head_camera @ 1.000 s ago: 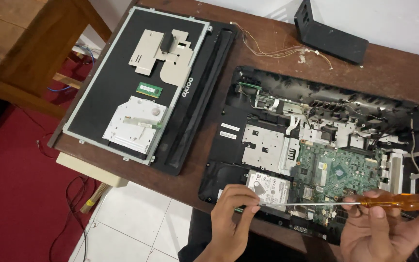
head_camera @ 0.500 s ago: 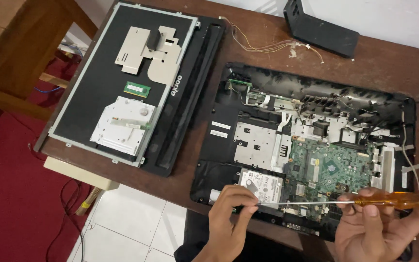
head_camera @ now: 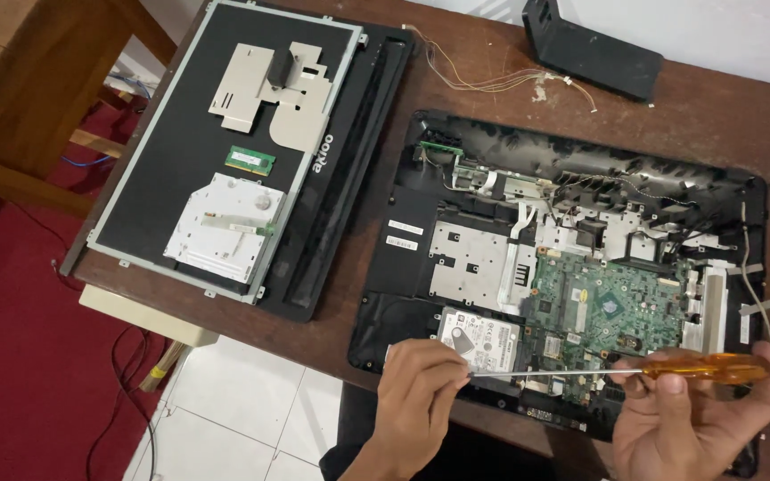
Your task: The person uses a screwdriver to remove and reinsert screws on a hard drive and motherboard inside a disassembled electronic device. They also remove a small component from the motherboard and place a green circuit board into a slot on the motherboard.
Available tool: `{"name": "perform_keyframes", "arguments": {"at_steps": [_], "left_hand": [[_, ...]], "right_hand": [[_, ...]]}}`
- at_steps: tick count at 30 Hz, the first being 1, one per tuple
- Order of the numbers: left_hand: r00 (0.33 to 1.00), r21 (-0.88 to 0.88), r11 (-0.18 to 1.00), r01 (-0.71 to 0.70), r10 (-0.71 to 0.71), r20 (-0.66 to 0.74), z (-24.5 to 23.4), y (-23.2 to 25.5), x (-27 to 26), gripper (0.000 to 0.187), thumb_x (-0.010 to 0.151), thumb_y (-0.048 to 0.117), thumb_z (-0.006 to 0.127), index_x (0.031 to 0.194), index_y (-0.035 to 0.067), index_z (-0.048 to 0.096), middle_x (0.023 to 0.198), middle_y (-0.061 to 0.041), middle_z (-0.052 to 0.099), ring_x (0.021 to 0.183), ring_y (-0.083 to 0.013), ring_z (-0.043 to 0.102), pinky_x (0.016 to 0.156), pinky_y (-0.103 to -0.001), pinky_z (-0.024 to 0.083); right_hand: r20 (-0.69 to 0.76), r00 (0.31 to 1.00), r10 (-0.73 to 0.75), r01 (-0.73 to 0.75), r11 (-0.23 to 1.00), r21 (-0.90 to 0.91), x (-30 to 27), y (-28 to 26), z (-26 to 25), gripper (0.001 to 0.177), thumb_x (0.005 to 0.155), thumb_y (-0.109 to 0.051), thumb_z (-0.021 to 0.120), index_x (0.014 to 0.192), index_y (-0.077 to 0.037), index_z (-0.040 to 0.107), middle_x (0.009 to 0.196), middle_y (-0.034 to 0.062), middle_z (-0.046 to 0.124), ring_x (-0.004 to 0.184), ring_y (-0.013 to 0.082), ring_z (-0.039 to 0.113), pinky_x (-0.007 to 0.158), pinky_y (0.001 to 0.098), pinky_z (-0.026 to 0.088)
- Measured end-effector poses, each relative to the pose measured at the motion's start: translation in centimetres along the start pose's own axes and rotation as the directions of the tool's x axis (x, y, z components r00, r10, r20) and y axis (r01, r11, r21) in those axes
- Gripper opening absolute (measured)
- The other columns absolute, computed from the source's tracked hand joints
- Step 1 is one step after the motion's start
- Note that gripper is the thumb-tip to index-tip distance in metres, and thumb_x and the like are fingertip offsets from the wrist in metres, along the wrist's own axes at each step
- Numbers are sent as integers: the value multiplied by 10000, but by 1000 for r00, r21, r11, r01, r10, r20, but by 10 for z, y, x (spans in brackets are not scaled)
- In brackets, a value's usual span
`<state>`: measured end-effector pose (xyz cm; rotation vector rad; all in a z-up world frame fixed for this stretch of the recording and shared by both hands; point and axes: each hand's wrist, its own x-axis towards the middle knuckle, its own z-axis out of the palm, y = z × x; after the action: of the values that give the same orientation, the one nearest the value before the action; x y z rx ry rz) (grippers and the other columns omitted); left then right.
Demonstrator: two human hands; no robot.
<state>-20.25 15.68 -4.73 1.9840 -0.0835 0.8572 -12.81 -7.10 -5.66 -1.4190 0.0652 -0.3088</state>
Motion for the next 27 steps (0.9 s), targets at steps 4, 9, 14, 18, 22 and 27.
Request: {"name": "perform_keyframes", "arguments": {"at_steps": [4, 9, 14, 18, 22, 27], "left_hand": [[998, 0, 998, -59, 59, -11, 1, -1, 0, 65, 1030, 57, 577, 1028, 50, 642, 1030, -82, 694, 916, -267, 670, 872, -401, 503], [999, 0, 999, -46, 46, -17, 2, 0, -4, 82, 1034, 59, 563, 1022, 44, 642, 1041, -90, 705, 936, -268, 675, 905, -422, 527], [999, 40, 999, 3, -1, -45, 4, -2, -8, 81, 1027, 84, 593, 1017, 65, 671, 1022, -61, 719, 945, -240, 687, 903, -403, 524], [999, 84, 996, -42, 45, -29, -2, -2, -3, 109, 1040, 97, 568, 1012, 67, 669, 1024, -56, 720, 953, -244, 690, 928, -412, 511], [999, 110, 993, -34, 34, 6, -4, -5, -6, 115, 1046, 98, 563, 1038, 81, 676, 1045, -44, 719, 976, -234, 684, 935, -400, 479], [999, 97, 995, 34, -34, 3, -5, -8, -9, 138, 1064, 140, 529, 1043, 113, 663, 1051, -14, 708, 989, -223, 680, 924, -382, 453]], "right_hand": [[-11, 999, 41, -40, 998, 44, -1, 4, -1, 639, 1143, -80, 520, 1683, -277, 241, 1230, 194, 518, 963, 297, 587, 922, 461, 615], [-5, 1000, 4, -4, 1000, -18, -1, 1, 7, 599, 1156, -89, 498, 1661, -229, 209, 1230, 179, 437, 905, 328, 550, 898, 481, 595], [-7, 1000, 13, -13, 1000, 3, -5, -2, 7, 619, 1157, -45, 500, 1670, -258, 227, 1152, 221, 524, 844, 324, 576, 896, 447, 598], [6, 1000, -1, 1, 1000, 0, -6, -3, 10, 632, 1161, -41, 495, 1671, -277, 206, 1128, 248, 482, 818, 339, 537, 922, 517, 589], [29, 999, -24, 25, 1000, -14, -6, -4, 12, 643, 1167, -34, 497, 1679, -290, 203, 1169, 236, 536, 898, 327, 562, 936, 511, 592], [92, 990, -107, 110, 994, -27, -4, -16, 24, 674, 1149, -24, 511, 1687, -281, 196, 1108, 233, 538, 804, 281, 537, 954, 558, 629]]}}
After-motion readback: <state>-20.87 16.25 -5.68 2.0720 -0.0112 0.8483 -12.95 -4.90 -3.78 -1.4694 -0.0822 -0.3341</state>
